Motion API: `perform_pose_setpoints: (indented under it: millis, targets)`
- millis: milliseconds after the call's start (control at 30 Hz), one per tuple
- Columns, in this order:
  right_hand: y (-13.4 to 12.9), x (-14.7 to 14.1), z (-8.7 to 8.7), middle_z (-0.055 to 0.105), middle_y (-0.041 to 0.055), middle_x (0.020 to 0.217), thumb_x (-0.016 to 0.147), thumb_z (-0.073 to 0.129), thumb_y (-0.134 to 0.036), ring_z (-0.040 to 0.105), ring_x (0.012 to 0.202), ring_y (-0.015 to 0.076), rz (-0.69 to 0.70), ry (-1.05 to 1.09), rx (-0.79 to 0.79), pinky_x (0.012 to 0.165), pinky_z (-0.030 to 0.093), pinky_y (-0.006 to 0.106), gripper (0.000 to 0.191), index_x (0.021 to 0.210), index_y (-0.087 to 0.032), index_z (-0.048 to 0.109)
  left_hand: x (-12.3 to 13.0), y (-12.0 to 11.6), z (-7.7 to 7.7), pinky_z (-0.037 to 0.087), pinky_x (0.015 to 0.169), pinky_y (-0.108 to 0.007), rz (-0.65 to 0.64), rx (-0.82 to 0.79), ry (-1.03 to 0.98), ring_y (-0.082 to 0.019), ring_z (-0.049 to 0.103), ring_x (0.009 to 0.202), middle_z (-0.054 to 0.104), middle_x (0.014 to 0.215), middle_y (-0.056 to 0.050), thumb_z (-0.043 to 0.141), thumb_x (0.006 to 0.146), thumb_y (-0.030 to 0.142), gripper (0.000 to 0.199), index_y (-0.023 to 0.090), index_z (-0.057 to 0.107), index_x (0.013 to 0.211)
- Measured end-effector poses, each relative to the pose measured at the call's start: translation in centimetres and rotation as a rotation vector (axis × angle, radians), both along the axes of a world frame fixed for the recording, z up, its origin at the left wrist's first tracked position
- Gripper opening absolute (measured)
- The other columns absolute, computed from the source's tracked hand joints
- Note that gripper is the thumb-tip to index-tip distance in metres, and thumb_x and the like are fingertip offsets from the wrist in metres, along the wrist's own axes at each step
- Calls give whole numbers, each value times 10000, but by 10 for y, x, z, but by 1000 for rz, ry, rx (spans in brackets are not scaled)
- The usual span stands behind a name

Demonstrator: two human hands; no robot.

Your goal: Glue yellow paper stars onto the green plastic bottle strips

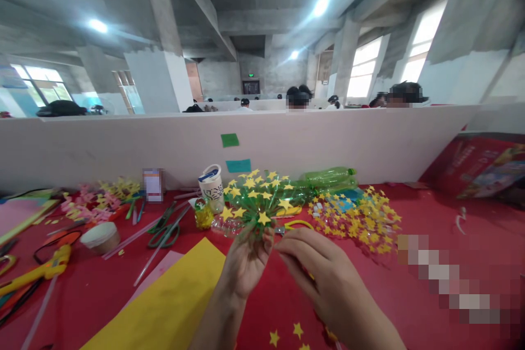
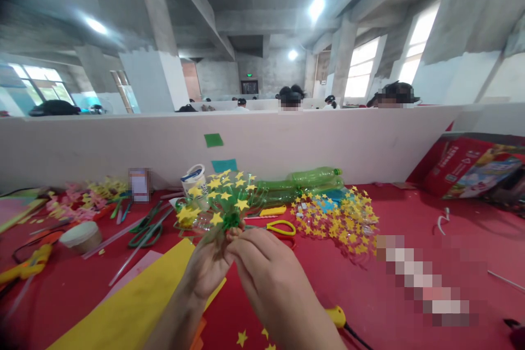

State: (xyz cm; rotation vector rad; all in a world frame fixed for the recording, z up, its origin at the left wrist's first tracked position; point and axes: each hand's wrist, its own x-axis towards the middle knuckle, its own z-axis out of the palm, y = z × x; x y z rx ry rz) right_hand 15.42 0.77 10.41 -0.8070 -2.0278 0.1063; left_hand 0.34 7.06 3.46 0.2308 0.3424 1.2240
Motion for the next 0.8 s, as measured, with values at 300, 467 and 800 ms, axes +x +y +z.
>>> perform_pose_setpoints:
  millis: [300, 467, 800]
  targets:
    - [-1, -1, 1, 653, 48, 905, 854, 478, -119, 604, 863, 148, 25, -50, -27, 749, 506, 268, 144, 871, -178, 609, 2, -4, 7, 510, 660, -182, -19, 56, 42, -111, 617, 709, 635, 754, -62, 407, 853, 81, 226, 90, 633, 854]
    - [-2, 0, 1, 669, 53, 887, 836, 485, -80, 624, 828, 140, -21, 34, 107, 705, 510, 238, 156, 890, -168, 602, 8, -5, 9, 507, 576, -184, 91, -86, 109, -97, 593, 589, 622, 651, -35, 473, 807, 45, 180, 105, 619, 721]
    - [-2, -11, -17, 659, 17, 876, 840, 496, -108, 624, 770, 112, -63, 163, -15, 692, 495, 209, 188, 992, -198, 560, 11, -5, 4, 499, 622, -203, 100, -65, 146, -95, 589, 585, 607, 606, -4, 571, 768, 112, 73, 121, 605, 704]
